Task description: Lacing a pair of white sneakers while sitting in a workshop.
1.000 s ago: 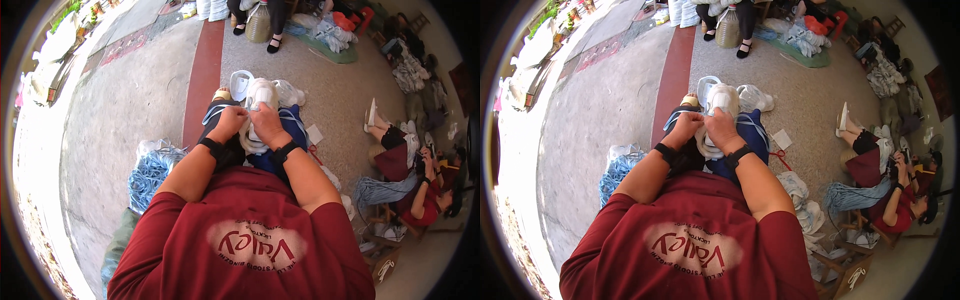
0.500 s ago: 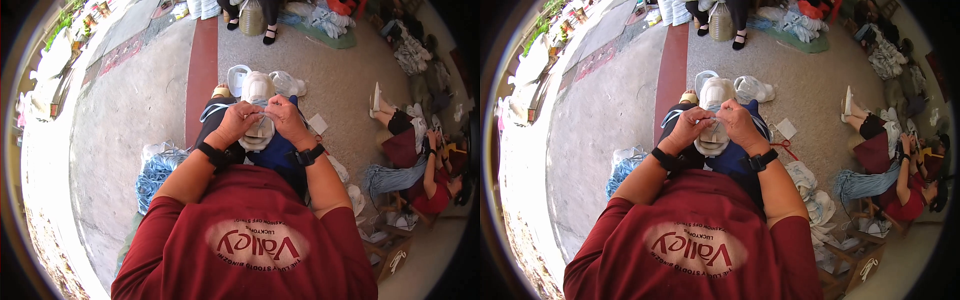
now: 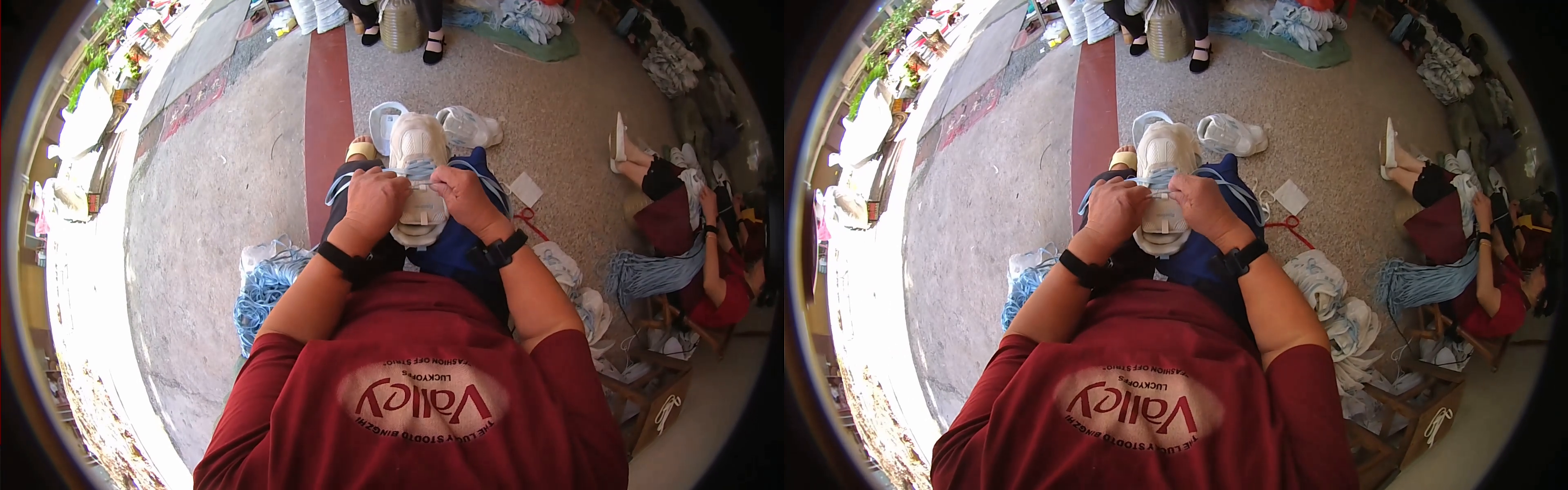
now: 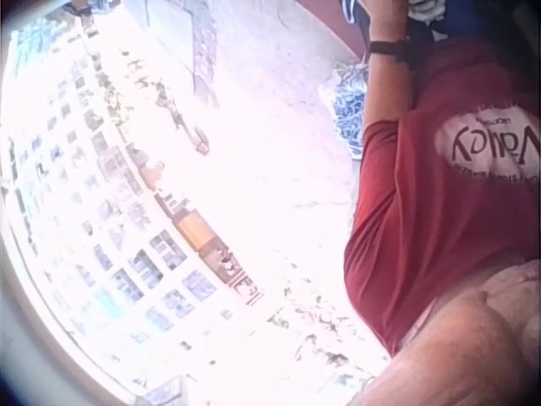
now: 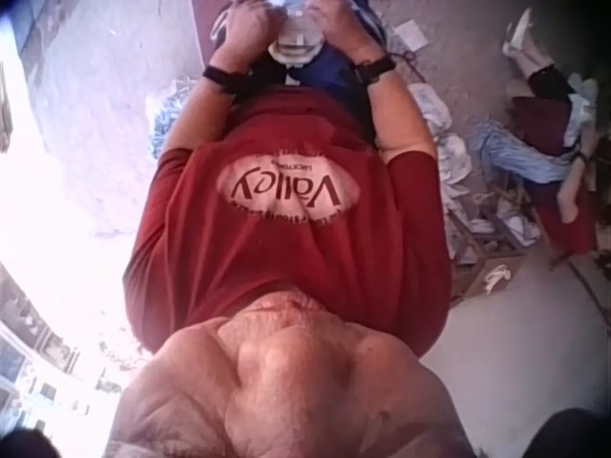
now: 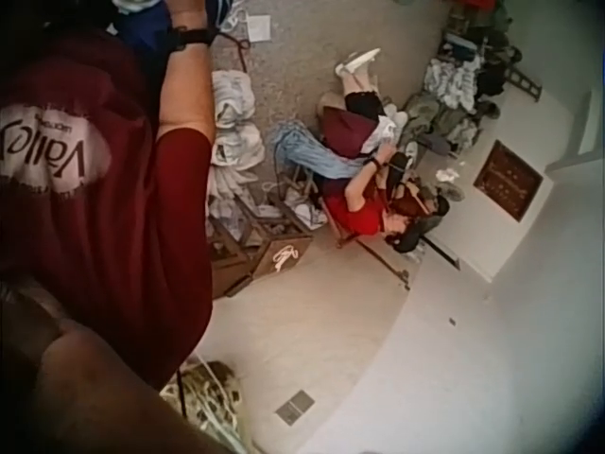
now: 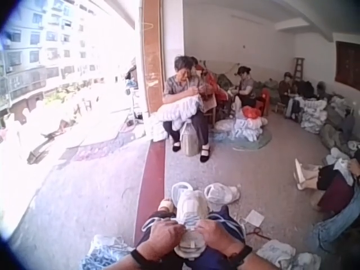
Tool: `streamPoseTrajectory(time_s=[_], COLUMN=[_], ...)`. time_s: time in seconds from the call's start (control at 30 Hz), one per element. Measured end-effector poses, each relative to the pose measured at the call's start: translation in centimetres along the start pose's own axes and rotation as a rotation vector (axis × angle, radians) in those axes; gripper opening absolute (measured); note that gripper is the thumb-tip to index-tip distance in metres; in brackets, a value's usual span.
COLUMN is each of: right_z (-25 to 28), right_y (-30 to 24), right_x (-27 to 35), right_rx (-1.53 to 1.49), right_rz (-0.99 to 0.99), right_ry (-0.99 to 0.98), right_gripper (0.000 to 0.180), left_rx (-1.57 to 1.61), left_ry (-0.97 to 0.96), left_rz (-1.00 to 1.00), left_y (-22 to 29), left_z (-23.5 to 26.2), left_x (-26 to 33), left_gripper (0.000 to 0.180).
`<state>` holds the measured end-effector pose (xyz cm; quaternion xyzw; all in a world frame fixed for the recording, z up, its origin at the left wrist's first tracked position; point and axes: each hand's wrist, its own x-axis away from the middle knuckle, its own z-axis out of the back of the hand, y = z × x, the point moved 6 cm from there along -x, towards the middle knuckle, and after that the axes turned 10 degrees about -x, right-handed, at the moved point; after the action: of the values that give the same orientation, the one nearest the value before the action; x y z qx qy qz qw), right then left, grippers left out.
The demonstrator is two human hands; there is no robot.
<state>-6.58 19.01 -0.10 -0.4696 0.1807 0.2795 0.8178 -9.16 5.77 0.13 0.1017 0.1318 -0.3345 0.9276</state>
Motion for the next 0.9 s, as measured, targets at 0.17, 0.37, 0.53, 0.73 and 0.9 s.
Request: streamPoseTrajectory(time_s=[0.17,0.37,0.53,0.73,0.9], right_z=[0.9,1.0,0.6,0.2,0.2], right_y=[1.4,3.5,4.5,4.9,4.9], right_x=[2.2,4.3,5.2,5.5,5.6], right_rx=[-0.667,-0.899,-0.93,-0.884,-0.881], right_rz=[-0.474,-0.734,-0.733,-0.743,-0.739], right_ry=[0.262,0.469,0.523,0.528,0.541], right_gripper=[0.008,0.006,0.004,0.004,0.003], left_rx=[-0.144,0.017,0.009,-0.009,-0.051], left_ry=[0.048,0.127,0.102,0.099,0.137], left_rz=[-0.154,-0.199,-0.106,-0.139,-0.144], left_y=[1.2,1.7,0.8,1.8,2.5], left_z=[-0.3,-1.1,-1.1,-1.6,-0.5], left_x=[-0.5,-0.8,-0.2,-0.7,-0.9], left_gripper=[0.005,0.004,0.004,0.006,0.008])
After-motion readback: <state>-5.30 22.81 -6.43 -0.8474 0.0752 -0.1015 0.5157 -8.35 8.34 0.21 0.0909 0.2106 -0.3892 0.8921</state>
